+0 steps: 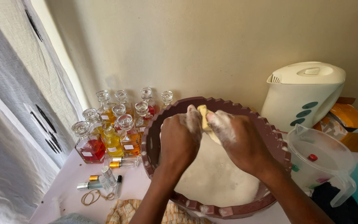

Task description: The person washes perfume bottles and caps in a basin of soapy water using a sponge and their hands, rubbing the surfaces of the items and immersing them in the foam.

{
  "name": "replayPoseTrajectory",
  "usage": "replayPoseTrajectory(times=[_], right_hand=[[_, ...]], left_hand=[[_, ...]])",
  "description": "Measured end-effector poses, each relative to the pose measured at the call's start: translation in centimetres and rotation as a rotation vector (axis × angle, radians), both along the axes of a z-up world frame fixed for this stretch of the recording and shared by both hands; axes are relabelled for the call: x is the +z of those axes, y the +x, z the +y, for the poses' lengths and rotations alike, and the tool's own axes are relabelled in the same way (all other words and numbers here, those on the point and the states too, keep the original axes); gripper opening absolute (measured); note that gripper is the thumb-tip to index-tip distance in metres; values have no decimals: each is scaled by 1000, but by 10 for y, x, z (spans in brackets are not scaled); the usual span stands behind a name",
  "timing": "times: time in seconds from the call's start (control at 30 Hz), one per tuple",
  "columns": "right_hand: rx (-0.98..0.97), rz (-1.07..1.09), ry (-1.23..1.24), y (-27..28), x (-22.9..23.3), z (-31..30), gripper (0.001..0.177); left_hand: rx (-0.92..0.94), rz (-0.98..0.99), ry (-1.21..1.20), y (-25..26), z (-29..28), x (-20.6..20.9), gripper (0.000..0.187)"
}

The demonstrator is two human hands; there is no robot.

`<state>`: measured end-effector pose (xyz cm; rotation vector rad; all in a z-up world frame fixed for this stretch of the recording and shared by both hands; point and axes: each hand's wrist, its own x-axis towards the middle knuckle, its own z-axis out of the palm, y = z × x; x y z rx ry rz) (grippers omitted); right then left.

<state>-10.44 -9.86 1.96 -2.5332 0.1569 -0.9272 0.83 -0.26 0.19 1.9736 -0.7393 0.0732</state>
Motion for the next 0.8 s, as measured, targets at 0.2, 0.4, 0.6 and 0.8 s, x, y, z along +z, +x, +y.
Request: replayPoseTrajectory(times=[0.2, 0.4, 0.6, 0.8], right_hand=[[-33, 170, 127, 2, -3, -13, 19], [16, 67, 531, 0, 4, 2, 48], [70, -2, -177, 3, -4, -15, 32], [-58, 219, 125, 4, -7, -13, 48]], left_hand=[[181, -645, -124, -13, 12, 1, 62], [120, -559, -87, -10, 13, 3, 66], [-247, -22, -175, 38, -5, -39, 34], [13, -218, -24, 6, 11, -4, 65]])
